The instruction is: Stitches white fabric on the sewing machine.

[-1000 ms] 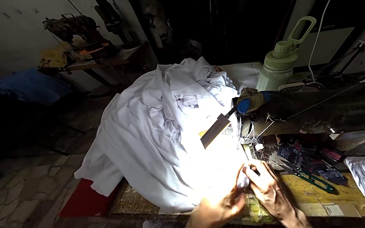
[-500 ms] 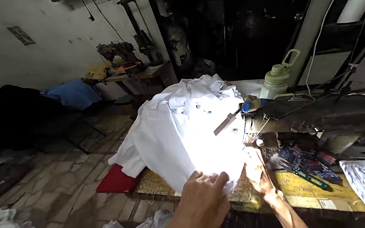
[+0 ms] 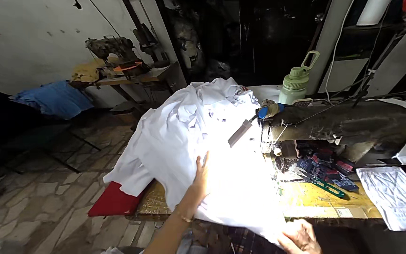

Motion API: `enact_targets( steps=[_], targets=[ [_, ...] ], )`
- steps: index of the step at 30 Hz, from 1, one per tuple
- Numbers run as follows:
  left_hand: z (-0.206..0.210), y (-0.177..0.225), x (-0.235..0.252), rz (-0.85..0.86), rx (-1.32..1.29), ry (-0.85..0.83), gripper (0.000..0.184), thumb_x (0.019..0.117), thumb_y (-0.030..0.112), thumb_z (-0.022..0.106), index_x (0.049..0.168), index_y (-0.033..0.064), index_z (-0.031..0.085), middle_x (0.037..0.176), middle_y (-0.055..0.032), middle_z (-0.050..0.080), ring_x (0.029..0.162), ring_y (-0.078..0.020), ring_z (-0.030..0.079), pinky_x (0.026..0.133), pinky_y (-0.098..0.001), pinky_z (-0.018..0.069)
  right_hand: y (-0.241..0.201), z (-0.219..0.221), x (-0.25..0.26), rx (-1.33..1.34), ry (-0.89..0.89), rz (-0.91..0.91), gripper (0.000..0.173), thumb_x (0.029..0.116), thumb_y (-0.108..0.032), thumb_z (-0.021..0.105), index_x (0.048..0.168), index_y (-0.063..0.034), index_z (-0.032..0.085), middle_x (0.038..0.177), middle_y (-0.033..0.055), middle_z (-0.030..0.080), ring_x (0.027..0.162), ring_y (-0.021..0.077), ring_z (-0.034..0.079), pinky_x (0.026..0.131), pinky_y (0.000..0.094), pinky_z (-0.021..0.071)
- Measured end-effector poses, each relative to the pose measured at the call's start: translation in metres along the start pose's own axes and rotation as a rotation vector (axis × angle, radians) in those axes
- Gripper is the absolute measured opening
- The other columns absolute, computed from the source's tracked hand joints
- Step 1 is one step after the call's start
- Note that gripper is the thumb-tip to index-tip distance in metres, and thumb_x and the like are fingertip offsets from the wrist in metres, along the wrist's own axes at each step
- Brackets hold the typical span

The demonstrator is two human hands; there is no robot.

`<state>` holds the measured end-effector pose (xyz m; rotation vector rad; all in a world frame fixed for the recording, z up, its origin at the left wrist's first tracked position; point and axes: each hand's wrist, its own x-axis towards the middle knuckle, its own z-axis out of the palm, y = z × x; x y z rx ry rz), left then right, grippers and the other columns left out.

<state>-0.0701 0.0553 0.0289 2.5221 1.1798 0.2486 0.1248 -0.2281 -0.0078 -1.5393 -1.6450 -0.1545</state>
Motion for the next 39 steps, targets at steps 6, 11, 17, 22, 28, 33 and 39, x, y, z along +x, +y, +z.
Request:
enact_targets(
  steps=[6,11,17,22,28,33,39],
  targets=[
    [0.016,-0.025,-0.008,0.153,0.129,0.19,0.06,0.0801,0.007,0.067,0.139,-0.0041,0.058,0.157,-0.0147,0.046,0.152,-0.0355,0.03,0.121,-0.065,0.0127,0.01,0.025,-0.03,-0.037,0.0,0.043,0.018,0.0985,-0.011,0.06,0.102,-0.0155,0.077,0.104,0.0048,0.075,0.108,0.0197,0.064,0.102,0.0388,0.041],
    [0.024,-0.035,-0.007,0.195,0.128,0.262,0.06,0.0815,0.016,0.058,0.137,-0.0072,0.059,0.151,-0.0189,0.052,0.147,-0.0372,0.04,0.12,-0.0626,0.019,0.046,-0.016,-0.004,-0.203,0.131,0.118,0.021,0.0943,-0.009,0.057,0.095,-0.0049,0.078,0.098,0.0118,0.076,0.1,0.0243,0.071,0.097,0.0396,0.0536],
    [0.022,-0.031,-0.007,0.202,0.167,0.266,0.049,0.0863,0.015,0.054,0.129,-0.005,0.066,0.146,-0.0184,0.057,0.144,-0.0381,0.044,0.117,-0.0643,0.0242,0.126,-0.093,0.046,-0.565,-0.03,0.476,0.027,0.0878,0.006,0.064,0.112,0.0001,0.075,0.114,0.0214,0.072,0.111,0.0455,0.065,0.09,0.0631,0.05],
    [0.022,-0.029,-0.006,0.21,0.157,0.276,0.045,0.0877,0.016,0.053,0.124,-0.0047,0.068,0.143,-0.0197,0.059,0.142,-0.0395,0.046,0.117,-0.0641,0.0255,0.141,-0.098,0.039,-0.617,0.008,0.465,0.011,0.0894,0.004,0.065,0.091,0.0018,0.076,0.093,0.0204,0.074,0.094,0.0417,0.071,0.082,0.0595,0.0525],
    [0.021,-0.029,-0.006,0.197,0.15,0.266,0.047,0.088,0.017,0.053,0.128,-0.0037,0.067,0.145,-0.0186,0.058,0.144,-0.0374,0.044,0.118,-0.0638,0.0239,0.136,-0.099,0.05,-0.403,0.201,0.561,0.01,0.0859,-0.003,0.076,0.089,0.0049,0.071,0.085,0.0204,0.069,0.081,0.0375,0.069,0.074,0.0555,0.0546],
    [0.022,-0.03,-0.005,0.216,0.139,0.285,0.047,0.0892,0.02,0.051,0.126,-0.0039,0.068,0.144,-0.019,0.059,0.142,-0.0391,0.046,0.116,-0.0656,0.025,0.141,-0.111,0.082,-0.319,0.131,0.571,0.012,0.0951,-0.003,0.068,0.1,0.0023,0.077,0.089,0.0211,0.074,0.084,0.037,0.073,0.079,0.0608,0.054],
    [0.024,-0.032,-0.005,0.201,0.142,0.285,0.046,0.0904,0.019,0.052,0.129,-0.0026,0.067,0.145,-0.0181,0.058,0.144,-0.0379,0.045,0.118,-0.0629,0.0244,0.154,-0.119,0.115,-0.036,0.288,0.622,0.02,0.0981,-0.007,0.065,0.116,0.0016,0.069,0.095,0.0141,0.072,0.078,0.0192,0.069,0.075,0.0388,0.0586]
  ],
)
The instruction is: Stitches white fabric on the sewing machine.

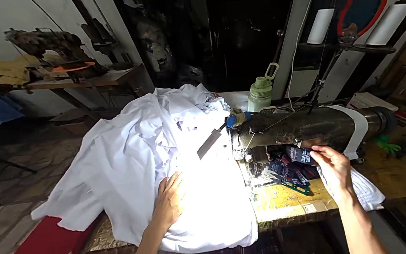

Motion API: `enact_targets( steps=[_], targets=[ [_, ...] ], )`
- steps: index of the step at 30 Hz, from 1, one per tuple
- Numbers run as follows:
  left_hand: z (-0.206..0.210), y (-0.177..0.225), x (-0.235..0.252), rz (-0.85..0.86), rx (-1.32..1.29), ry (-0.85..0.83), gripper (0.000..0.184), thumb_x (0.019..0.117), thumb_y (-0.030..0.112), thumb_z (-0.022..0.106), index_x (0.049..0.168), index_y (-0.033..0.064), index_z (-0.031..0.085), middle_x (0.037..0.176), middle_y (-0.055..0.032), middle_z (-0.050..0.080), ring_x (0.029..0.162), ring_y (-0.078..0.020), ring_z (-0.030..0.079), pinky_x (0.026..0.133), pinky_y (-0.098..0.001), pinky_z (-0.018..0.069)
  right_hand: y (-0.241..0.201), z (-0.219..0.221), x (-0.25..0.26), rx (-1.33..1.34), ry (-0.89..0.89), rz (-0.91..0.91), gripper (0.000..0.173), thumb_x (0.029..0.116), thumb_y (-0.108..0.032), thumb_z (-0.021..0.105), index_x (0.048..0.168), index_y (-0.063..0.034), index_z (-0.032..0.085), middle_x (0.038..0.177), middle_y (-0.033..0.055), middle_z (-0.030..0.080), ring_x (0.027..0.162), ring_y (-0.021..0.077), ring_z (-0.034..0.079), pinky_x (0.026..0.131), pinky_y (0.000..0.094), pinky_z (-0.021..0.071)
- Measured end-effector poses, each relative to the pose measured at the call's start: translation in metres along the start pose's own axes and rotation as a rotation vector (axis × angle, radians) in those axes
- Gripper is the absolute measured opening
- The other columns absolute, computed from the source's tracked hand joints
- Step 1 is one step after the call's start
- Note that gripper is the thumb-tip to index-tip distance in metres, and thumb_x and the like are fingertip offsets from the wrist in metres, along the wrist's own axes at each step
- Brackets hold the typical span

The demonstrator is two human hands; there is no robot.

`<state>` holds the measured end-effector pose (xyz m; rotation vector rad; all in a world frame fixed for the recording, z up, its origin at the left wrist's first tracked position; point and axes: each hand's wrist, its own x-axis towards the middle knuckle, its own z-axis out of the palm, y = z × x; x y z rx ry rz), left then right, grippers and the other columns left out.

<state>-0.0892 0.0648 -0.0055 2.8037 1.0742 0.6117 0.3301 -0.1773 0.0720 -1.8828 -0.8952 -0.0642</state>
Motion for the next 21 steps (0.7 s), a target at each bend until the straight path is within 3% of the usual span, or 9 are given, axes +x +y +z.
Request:
enact_targets(
  steps=[2,5,7,11,13,15,17,19,21],
  targets=[
    [-0.003,0.003,0.0,0.005,0.001,-0.002,0.046,0.089,0.018,0.052,0.127,-0.0035,0.067,0.144,-0.0188,0.059,0.142,-0.0394,0.046,0.117,-0.0637,0.0253,-0.001,0.003,0.0,-0.297,-0.108,0.045,0.026,0.0988,-0.006,0.065,0.122,0.0034,0.068,0.101,0.0251,0.073,0.091,0.0412,0.071,0.084,0.0607,0.0542],
    [-0.004,0.003,0.002,-0.016,0.01,-0.037,0.046,0.0893,0.016,0.055,0.13,-0.0021,0.066,0.147,-0.0172,0.056,0.144,-0.0388,0.043,0.118,-0.0637,0.0239,-0.002,0.006,-0.007,-0.425,-0.086,-0.029,0.016,0.0962,-0.003,0.067,0.11,0.0036,0.072,0.094,0.0255,0.073,0.09,0.0451,0.071,0.083,0.0664,0.0517],
    [-0.014,0.013,-0.001,-0.059,-0.047,-0.088,0.049,0.0894,0.013,0.059,0.134,-0.0061,0.062,0.151,-0.0215,0.051,0.148,-0.0427,0.036,0.119,-0.065,0.0188,-0.006,0.005,-0.015,-0.36,-0.016,-0.088,0.008,0.0945,0.0,0.068,0.099,0.0034,0.073,0.084,0.0223,0.072,0.08,0.0402,0.07,0.075,0.0629,0.0521],
    [-0.044,0.082,-0.003,-0.066,-0.334,0.084,0.034,0.0803,-0.003,0.064,0.111,-0.0179,0.066,0.123,-0.0368,0.063,0.123,-0.0533,0.056,0.105,-0.0623,0.0426,-0.021,0.005,-0.027,-0.11,0.02,-0.044,0.01,0.0963,-0.007,0.066,0.1,0.0006,0.072,0.08,0.0114,0.069,0.069,0.0207,0.066,0.068,0.0444,0.0544],
    [-0.046,0.126,0.001,-0.073,-0.577,0.123,0.03,0.0902,0.006,0.064,0.115,-0.0076,0.071,0.11,-0.0221,0.073,0.104,-0.0327,0.072,0.093,-0.0474,0.0562,-0.034,0.018,-0.04,0.071,-0.025,-0.04,0.013,0.0944,-0.011,0.065,0.101,-0.0023,0.071,0.078,0.003,0.069,0.065,0.0088,0.065,0.062,0.0306,0.0567],
    [-0.034,0.159,0.008,-0.052,-0.974,0.037,0.036,0.0996,0.014,0.06,0.129,-0.0057,0.064,0.122,-0.0161,0.071,0.109,-0.0169,0.071,0.095,-0.0316,0.0574,-0.056,0.039,-0.061,0.292,-0.131,-0.066,0.013,0.0911,-0.008,0.065,0.1,-0.0032,0.072,0.082,-0.0007,0.071,0.069,0.0048,0.067,0.064,0.0248,0.0585],
    [-0.021,0.179,0.014,-0.111,-1.347,-0.093,0.045,0.1009,0.015,0.059,0.139,-0.0076,0.053,0.132,-0.0148,0.064,0.115,-0.0123,0.066,0.098,-0.0273,0.0552,-0.077,0.059,-0.085,0.495,-0.273,-0.124,0.013,0.0889,-0.001,0.065,0.1,-0.0018,0.071,0.09,-0.0009,0.074,0.079,0.0039,0.07,0.073,0.0222,0.0611],
    [-0.014,0.189,0.016,-0.259,-1.558,-0.058,0.037,0.096,0.006,0.063,0.13,-0.0066,0.06,0.118,-0.0096,0.071,0.106,-0.0103,0.069,0.094,-0.0267,0.0569,-0.088,0.073,-0.103,0.626,-0.359,-0.129,0.019,0.0866,0.003,0.066,0.105,0.0002,0.069,0.096,0.0005,0.074,0.085,0.0056,0.071,0.079,0.0228,0.0613],
    [-0.016,0.193,0.013,-0.36,-1.594,0.034,0.017,0.0933,0.0,0.065,0.11,-0.0041,0.068,0.098,-0.004,0.074,0.092,-0.0068,0.07,0.087,-0.0241,0.0582,-0.092,0.08,-0.111,0.646,-0.377,-0.093,0.027,0.084,0.003,0.067,0.111,0.0021,0.066,0.098,0.0029,0.074,0.085,0.0079,0.072,0.077,0.0226,0.0613]
  ],
)
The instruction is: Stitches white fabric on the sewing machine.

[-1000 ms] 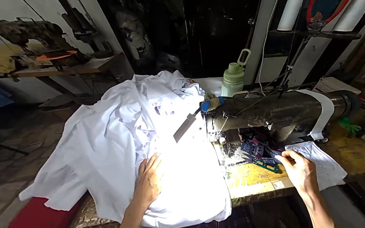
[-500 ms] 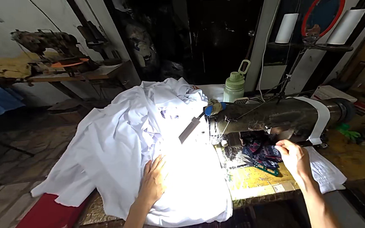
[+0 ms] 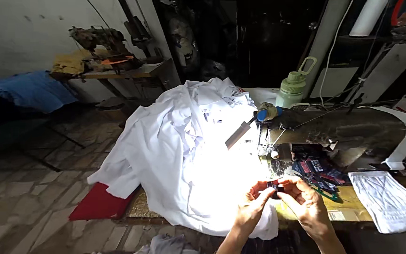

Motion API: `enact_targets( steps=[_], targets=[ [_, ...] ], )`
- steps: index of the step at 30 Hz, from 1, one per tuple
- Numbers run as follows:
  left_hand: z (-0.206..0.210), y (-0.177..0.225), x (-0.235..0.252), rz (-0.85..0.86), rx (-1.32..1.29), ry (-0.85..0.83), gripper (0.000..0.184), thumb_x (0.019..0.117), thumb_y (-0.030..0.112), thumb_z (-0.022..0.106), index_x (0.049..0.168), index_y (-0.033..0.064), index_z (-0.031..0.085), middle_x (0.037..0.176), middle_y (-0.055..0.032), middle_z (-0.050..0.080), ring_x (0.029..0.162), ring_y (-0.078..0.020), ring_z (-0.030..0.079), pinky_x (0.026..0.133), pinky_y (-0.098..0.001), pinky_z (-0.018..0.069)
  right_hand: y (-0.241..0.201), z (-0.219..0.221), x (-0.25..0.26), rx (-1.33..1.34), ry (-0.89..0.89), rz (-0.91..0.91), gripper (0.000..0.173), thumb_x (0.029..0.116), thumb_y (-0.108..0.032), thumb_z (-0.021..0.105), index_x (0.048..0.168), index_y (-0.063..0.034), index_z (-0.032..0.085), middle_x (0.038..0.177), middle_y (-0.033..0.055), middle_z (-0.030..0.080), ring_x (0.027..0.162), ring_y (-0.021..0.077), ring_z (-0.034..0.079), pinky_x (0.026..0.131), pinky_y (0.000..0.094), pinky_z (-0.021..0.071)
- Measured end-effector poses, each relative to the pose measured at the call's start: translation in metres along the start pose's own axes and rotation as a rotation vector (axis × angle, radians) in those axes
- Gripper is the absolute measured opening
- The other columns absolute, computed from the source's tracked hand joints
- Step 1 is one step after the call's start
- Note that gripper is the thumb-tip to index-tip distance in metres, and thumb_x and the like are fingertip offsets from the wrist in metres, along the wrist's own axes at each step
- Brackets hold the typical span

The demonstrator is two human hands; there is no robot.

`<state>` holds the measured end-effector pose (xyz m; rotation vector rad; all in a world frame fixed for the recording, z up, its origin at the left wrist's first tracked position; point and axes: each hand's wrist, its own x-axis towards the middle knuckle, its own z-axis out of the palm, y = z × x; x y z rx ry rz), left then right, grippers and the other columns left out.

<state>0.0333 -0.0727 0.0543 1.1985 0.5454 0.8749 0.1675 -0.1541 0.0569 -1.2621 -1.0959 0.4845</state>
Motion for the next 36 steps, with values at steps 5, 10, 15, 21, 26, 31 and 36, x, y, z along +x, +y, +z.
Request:
enact_targets(
  steps=[5,10,15,21,26,31,36],
  targets=[
    [-0.018,-0.001,-0.015,0.142,0.181,-0.046,0.012,0.0931,-0.001,0.064,0.103,-0.0042,0.07,0.096,0.0002,0.074,0.089,-0.0001,0.069,0.084,-0.0188,0.0581,0.004,0.0,-0.005,-0.172,-0.08,-0.022,0.028,0.0836,-0.005,0.066,0.111,0.0021,0.07,0.1,0.0039,0.075,0.089,0.005,0.072,0.082,0.0216,0.0607],
    [-0.027,0.016,-0.019,-0.219,0.022,-0.089,0.027,0.1047,0.014,0.048,0.125,-0.0022,0.056,0.103,-0.0028,0.068,0.089,-0.0098,0.07,0.082,-0.0285,0.0612,0.007,0.007,-0.02,-0.385,-0.029,-0.404,0.014,0.098,-0.018,0.063,0.097,-0.0156,0.076,0.1,-0.0004,0.074,0.105,0.0045,0.066,0.097,0.0212,0.0526],
    [-0.029,0.009,-0.02,-0.102,-0.087,0.031,0.023,0.0899,-0.006,0.066,0.112,-0.0036,0.06,0.087,-0.0035,0.073,0.08,-0.0108,0.072,0.076,-0.0278,0.0609,0.015,0.012,-0.034,-0.292,0.0,-0.339,0.018,0.1015,-0.017,0.058,0.108,-0.0129,0.075,0.116,0.0052,0.07,0.116,0.0101,0.063,0.101,0.0254,0.0528],
    [-0.035,0.0,-0.026,0.133,0.194,0.037,0.027,0.0863,-0.005,0.071,0.11,-0.0054,0.059,0.088,-0.0041,0.074,0.081,-0.0092,0.073,0.075,-0.0254,0.0617,0.011,0.011,-0.033,0.122,-0.011,0.068,0.03,0.0893,-0.01,0.072,0.115,0.002,0.063,0.101,0.0045,0.074,0.089,0.0129,0.073,0.079,0.027,0.0628],
    [-0.034,-0.002,-0.03,0.131,0.214,0.043,0.025,0.0855,-0.006,0.071,0.108,-0.0055,0.06,0.088,-0.0037,0.075,0.08,-0.0079,0.073,0.074,-0.0235,0.0614,0.008,0.022,-0.031,0.169,0.05,0.14,0.028,0.0807,0.0,0.074,0.107,0.0003,0.063,0.088,0.0025,0.071,0.078,0.0095,0.071,0.07,0.0218,0.0608],
    [-0.032,-0.001,-0.034,0.13,0.249,0.025,0.031,0.0849,-0.001,0.074,0.111,-0.0056,0.057,0.098,-0.0064,0.072,0.086,-0.0102,0.073,0.075,-0.025,0.0629,0.012,0.026,-0.028,0.191,0.096,0.165,0.023,0.0803,0.004,0.072,0.101,-0.0013,0.063,0.083,0.0029,0.07,0.072,0.0089,0.069,0.066,0.0207,0.0589],
    [-0.033,-0.001,-0.041,0.112,0.308,-0.069,0.023,0.0879,-0.002,0.068,0.111,-0.0051,0.068,0.106,-0.007,0.073,0.089,-0.0054,0.071,0.079,-0.022,0.0613,0.014,0.029,-0.028,0.198,0.134,0.191,0.021,0.0796,0.004,0.072,0.098,-0.002,0.064,0.081,0.0026,0.07,0.071,0.0087,0.068,0.064,0.0209,0.0578]
  ],
)
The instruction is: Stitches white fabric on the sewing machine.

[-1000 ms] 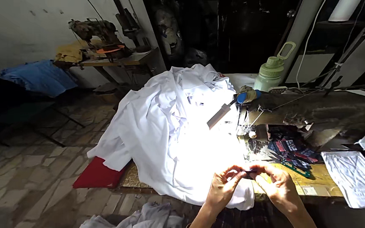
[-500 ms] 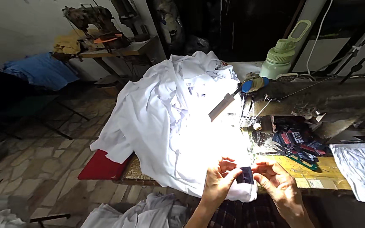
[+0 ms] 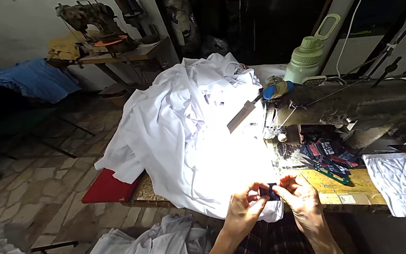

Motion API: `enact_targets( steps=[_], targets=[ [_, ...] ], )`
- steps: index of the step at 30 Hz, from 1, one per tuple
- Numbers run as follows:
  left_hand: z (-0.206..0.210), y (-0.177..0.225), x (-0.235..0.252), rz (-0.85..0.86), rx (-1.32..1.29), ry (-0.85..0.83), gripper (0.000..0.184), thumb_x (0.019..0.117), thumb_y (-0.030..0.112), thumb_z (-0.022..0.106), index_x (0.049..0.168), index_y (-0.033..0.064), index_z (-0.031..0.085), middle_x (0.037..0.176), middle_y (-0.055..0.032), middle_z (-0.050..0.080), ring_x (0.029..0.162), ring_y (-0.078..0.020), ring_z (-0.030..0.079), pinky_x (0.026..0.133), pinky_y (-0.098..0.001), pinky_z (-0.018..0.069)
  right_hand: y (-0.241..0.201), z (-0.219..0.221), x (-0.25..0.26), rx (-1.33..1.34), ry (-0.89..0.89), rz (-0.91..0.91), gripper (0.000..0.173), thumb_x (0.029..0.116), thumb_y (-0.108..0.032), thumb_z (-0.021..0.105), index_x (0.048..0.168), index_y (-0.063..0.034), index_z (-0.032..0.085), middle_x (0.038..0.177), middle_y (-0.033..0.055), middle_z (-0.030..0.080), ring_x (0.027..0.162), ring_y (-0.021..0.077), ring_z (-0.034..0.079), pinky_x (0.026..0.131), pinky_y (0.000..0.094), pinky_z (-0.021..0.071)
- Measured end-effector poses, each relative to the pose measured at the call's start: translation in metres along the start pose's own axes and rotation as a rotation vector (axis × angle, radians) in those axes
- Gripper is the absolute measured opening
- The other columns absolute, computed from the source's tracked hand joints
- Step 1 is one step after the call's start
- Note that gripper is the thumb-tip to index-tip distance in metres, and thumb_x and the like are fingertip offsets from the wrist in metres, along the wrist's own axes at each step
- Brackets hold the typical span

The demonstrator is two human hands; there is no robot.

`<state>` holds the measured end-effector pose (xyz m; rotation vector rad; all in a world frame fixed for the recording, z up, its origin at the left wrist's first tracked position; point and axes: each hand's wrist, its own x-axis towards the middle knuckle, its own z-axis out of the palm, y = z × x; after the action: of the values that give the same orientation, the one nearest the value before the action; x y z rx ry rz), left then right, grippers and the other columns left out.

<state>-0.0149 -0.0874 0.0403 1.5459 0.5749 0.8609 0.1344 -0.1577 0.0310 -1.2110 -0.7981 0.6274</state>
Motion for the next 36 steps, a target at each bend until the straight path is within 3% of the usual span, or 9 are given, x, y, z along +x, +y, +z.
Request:
enact_targets(
  steps=[2,4,8,11,13,15,19,25,36],
  targets=[
    [0.0,0.002,0.009,-0.022,0.026,0.039,0.02,0.0885,-0.002,0.068,0.108,-0.0036,0.072,0.102,-0.0065,0.075,0.087,-0.0055,0.072,0.079,-0.0215,0.0609,0.003,-0.003,0.009,-0.116,0.008,-0.038,0.015,0.0832,-0.001,0.071,0.098,-0.0029,0.066,0.081,0.0015,0.071,0.07,0.0082,0.068,0.065,0.0225,0.0588],
    [0.001,0.006,0.03,-0.098,0.056,0.143,0.016,0.0872,0.001,0.072,0.103,0.002,0.075,0.093,-0.0031,0.075,0.08,-0.006,0.071,0.074,-0.0223,0.0599,0.01,-0.011,0.031,-0.474,0.007,-0.166,0.012,0.0887,-0.01,0.068,0.1,-0.0061,0.07,0.087,-0.0007,0.072,0.076,0.0067,0.07,0.07,0.025,0.0601],
    [0.002,-0.007,0.062,-0.227,-0.128,0.259,0.022,0.0902,0.001,0.072,0.112,0.0057,0.073,0.102,-0.0051,0.073,0.088,-0.0131,0.069,0.081,-0.0296,0.0585,0.033,-0.028,0.085,-0.862,-0.219,-0.434,0.019,0.0883,-0.004,0.072,0.107,-0.0012,0.076,0.116,0.0186,0.067,0.11,0.0352,0.064,0.096,0.0521,0.0516],
    [-0.01,-0.023,0.038,-0.273,-0.122,0.287,0.027,0.097,0.007,0.066,0.124,0.0072,0.066,0.109,-0.003,0.068,0.091,-0.0072,0.063,0.08,-0.0227,0.053,0.045,-0.027,0.077,-0.912,-0.348,-0.666,0.02,0.091,-0.022,0.063,0.097,-0.0099,0.078,0.111,0.0101,0.069,0.11,0.0266,0.064,0.097,0.0445,0.0518],
    [-0.022,-0.036,0.031,-0.218,-0.063,0.311,0.028,0.0962,0.004,0.065,0.124,0.0076,0.065,0.103,-0.0006,0.067,0.085,-0.0036,0.062,0.074,-0.0182,0.0523,0.043,-0.016,0.046,-0.923,-0.383,-0.805,0.022,0.0976,-0.022,0.059,0.097,-0.011,0.078,0.107,0.0094,0.074,0.105,0.0257,0.069,0.093,0.0438,0.0558],
    [-0.041,-0.047,0.041,-0.088,0.144,0.317,0.024,0.0933,0.005,0.069,0.118,0.0084,0.07,0.106,-0.0008,0.071,0.09,-0.0069,0.067,0.08,-0.0233,0.0573,0.041,-0.009,0.02,-0.903,-0.384,-0.862,0.02,0.1005,-0.016,0.056,0.099,-0.0145,0.076,0.105,0.0054,0.076,0.1,0.0205,0.07,0.09,0.0371,0.0554],
    [-0.058,-0.045,0.062,0.007,0.366,0.371,0.011,0.0905,0.007,0.074,0.101,0.0085,0.075,0.094,0.0003,0.073,0.08,-0.0069,0.067,0.074,-0.0252,0.0577,0.043,-0.023,0.0,-0.961,-0.316,-0.827,0.022,0.0989,-0.011,0.054,0.1,-0.0149,0.075,0.105,0.0041,0.075,0.103,0.0221,0.068,0.095,0.0391,0.0518],
    [-0.02,-0.026,0.054,-0.247,0.343,0.001,0.018,0.0956,0.01,0.065,0.11,0.0027,0.072,0.097,-0.0055,0.072,0.083,-0.0076,0.067,0.079,-0.0258,0.0559,0.042,-0.038,-0.011,-1.01,-0.251,-0.739,0.024,0.097,-0.013,0.053,0.103,-0.0169,0.077,0.11,0.0045,0.075,0.107,0.0233,0.065,0.098,0.0398,0.047],
    [-0.017,-0.029,0.061,-0.305,0.393,-0.114,0.012,0.0935,0.007,0.067,0.103,0.0022,0.072,0.087,-0.0038,0.069,0.077,-0.0041,0.063,0.075,-0.0218,0.0524,0.04,-0.035,-0.012,-0.985,-0.215,-0.675,0.024,0.0972,-0.014,0.054,0.099,-0.0187,0.077,0.108,0.0011,0.074,0.109,0.0209,0.063,0.1,0.0386,0.0443]
  ],
)
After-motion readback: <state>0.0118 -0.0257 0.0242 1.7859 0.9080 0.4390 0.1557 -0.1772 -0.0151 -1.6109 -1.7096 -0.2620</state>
